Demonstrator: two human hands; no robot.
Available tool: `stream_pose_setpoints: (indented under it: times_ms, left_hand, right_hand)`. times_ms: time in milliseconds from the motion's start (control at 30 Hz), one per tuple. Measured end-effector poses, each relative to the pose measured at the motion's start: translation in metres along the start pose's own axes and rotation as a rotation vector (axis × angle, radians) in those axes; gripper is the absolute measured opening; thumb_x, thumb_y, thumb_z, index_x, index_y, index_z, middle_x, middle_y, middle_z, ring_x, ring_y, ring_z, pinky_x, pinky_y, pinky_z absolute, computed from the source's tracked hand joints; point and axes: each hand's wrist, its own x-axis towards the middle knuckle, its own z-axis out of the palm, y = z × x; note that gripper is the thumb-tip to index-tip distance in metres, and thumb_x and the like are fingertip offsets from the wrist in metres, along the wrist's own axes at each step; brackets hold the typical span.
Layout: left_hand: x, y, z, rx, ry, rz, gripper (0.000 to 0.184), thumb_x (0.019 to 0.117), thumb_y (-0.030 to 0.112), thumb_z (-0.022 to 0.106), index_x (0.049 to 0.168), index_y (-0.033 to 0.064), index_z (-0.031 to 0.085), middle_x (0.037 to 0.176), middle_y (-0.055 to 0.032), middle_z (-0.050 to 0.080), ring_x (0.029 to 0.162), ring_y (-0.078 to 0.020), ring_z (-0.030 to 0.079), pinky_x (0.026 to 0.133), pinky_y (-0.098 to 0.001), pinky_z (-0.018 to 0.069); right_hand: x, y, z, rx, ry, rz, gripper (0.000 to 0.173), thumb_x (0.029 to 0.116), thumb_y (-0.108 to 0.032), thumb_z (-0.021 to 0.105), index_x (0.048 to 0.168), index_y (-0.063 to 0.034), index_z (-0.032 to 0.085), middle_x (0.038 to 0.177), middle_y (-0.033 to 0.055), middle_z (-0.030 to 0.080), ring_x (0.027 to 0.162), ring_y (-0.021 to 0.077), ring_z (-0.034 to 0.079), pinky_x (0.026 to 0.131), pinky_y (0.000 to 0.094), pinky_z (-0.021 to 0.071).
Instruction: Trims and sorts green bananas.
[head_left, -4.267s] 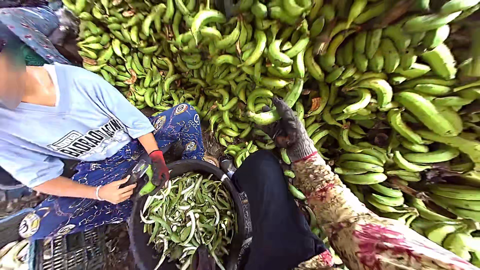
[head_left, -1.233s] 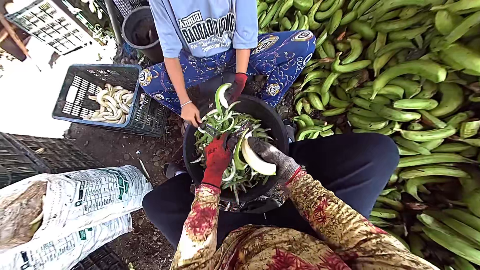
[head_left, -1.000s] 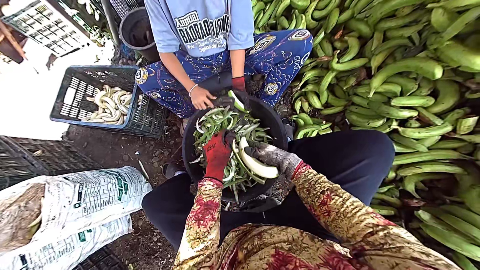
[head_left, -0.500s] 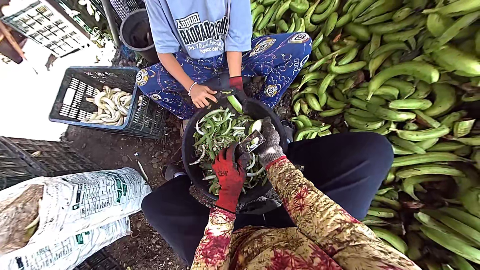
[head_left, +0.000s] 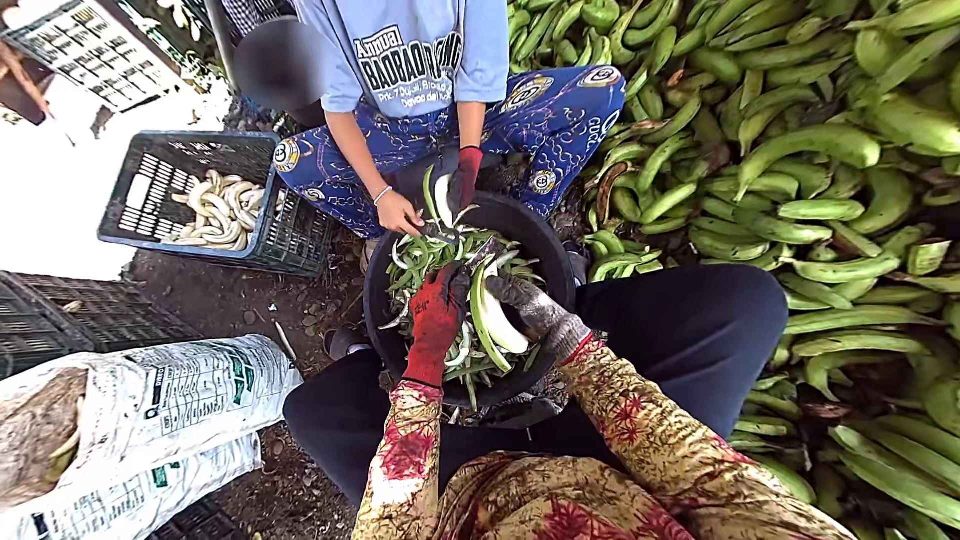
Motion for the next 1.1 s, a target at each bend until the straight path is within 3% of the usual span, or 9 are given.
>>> stream_pose_setpoints:
  times_ms: [200, 267, 333, 400, 467, 567, 667, 867, 1100]
  left_hand:
    - [0.000, 0.003, 0.005, 0.130, -0.077, -0.098, 0.042, 0.1072, 0.036, 0.044, 0.141, 0.0194, 0.062, 0.126, -0.0218, 0.065, 0.110, -0.0426, 0.064, 0.091, -0.0641, 0.0483]
    - [0.007, 0.004, 0.003, 0.169, -0.160, -0.234, 0.041, 0.1094, 0.038, 0.043, 0.140, 0.0188, 0.062, 0.126, -0.0204, 0.067, 0.114, -0.0404, 0.065, 0.096, -0.0629, 0.0483]
    - [0.012, 0.003, 0.005, 0.175, -0.161, -0.281, 0.043, 0.1096, 0.040, 0.041, 0.139, 0.0177, 0.062, 0.126, -0.0197, 0.067, 0.116, -0.0392, 0.065, 0.097, -0.0626, 0.0483]
    - [0.007, 0.003, 0.009, 0.129, -0.121, -0.183, 0.043, 0.1085, 0.039, 0.041, 0.139, 0.0171, 0.062, 0.124, -0.0193, 0.067, 0.111, -0.0388, 0.066, 0.093, -0.0617, 0.0502]
    - [-0.010, 0.004, 0.018, 0.086, -0.071, 0.006, 0.042, 0.1059, 0.038, 0.044, 0.136, 0.0178, 0.065, 0.119, -0.0158, 0.070, 0.106, -0.0357, 0.068, 0.088, -0.0599, 0.0531]
    - [-0.035, 0.009, 0.026, 0.115, -0.044, 0.265, 0.050, 0.1031, 0.048, 0.041, 0.134, 0.0200, 0.068, 0.118, -0.0142, 0.071, 0.107, -0.0367, 0.067, 0.088, -0.0607, 0.0516]
    - [-0.051, 0.007, 0.024, 0.157, 0.049, 0.413, 0.060, 0.1022, 0.059, 0.034, 0.130, 0.0205, 0.071, 0.117, -0.0142, 0.071, 0.106, -0.0371, 0.067, 0.088, -0.0594, 0.0502]
    - [-0.053, 0.003, 0.020, 0.192, 0.157, 0.442, 0.064, 0.1030, 0.061, 0.029, 0.125, 0.0203, 0.073, 0.116, -0.0147, 0.072, 0.106, -0.0366, 0.067, 0.092, -0.0592, 0.0471]
    - [-0.042, 0.014, 0.026, 0.166, 0.078, 0.238, 0.045, 0.1006, 0.042, 0.047, 0.131, 0.0186, 0.070, 0.120, -0.0172, 0.069, 0.110, -0.0407, 0.065, 0.090, -0.0624, 0.0481]
  right_hand:
    - [-0.007, -0.015, -0.006, -0.344, -0.014, 0.068, 0.056, 0.1030, -0.034, 0.057, 0.153, -0.0124, 0.044, 0.123, 0.0115, 0.067, 0.105, 0.0151, 0.066, 0.095, 0.0376, 0.0540]
    - [-0.010, -0.018, -0.003, -0.343, -0.108, 0.139, 0.055, 0.1013, -0.028, 0.061, 0.153, -0.0152, 0.045, 0.122, 0.0108, 0.068, 0.104, 0.0163, 0.068, 0.094, 0.0378, 0.0558]
    - [-0.005, -0.007, -0.006, -0.206, -0.008, 0.174, 0.054, 0.1029, -0.029, 0.056, 0.153, -0.0146, 0.044, 0.122, 0.0135, 0.069, 0.102, 0.0222, 0.071, 0.091, 0.0417, 0.0587]
    - [0.005, 0.000, -0.010, 0.043, 0.185, 0.212, 0.048, 0.1095, -0.038, 0.040, 0.150, -0.0121, 0.044, 0.113, 0.0146, 0.070, 0.091, 0.0244, 0.072, 0.078, 0.0409, 0.0607]
    - [0.010, 0.002, -0.013, 0.261, 0.337, 0.238, 0.056, 0.1094, -0.053, 0.028, 0.131, -0.0096, 0.055, 0.094, 0.0105, 0.072, 0.075, 0.0205, 0.070, 0.064, 0.0363, 0.0588]
    - [0.007, 0.003, -0.027, 0.481, 0.270, 0.173, 0.055, 0.1089, -0.053, 0.027, 0.124, -0.0101, 0.058, 0.094, 0.0056, 0.065, 0.080, 0.0136, 0.064, 0.072, 0.0323, 0.0569]
    - [0.003, -0.011, -0.024, 0.713, 0.210, 0.223, 0.056, 0.1076, -0.054, 0.025, 0.108, -0.0096, 0.059, 0.081, 0.0037, 0.063, 0.066, 0.0108, 0.063, 0.059, 0.0246, 0.0555]
    - [0.009, -0.013, -0.023, 0.770, 0.246, 0.290, 0.045, 0.1067, -0.047, 0.035, 0.102, -0.0089, 0.057, 0.077, 0.0048, 0.060, 0.060, 0.0126, 0.061, 0.054, 0.0260, 0.0540]
    - [0.006, -0.004, -0.007, 0.438, 0.295, 0.265, 0.049, 0.1071, -0.053, 0.036, 0.110, -0.0112, 0.061, 0.081, 0.0036, 0.063, 0.069, 0.0128, 0.062, 0.063, 0.0321, 0.0556]
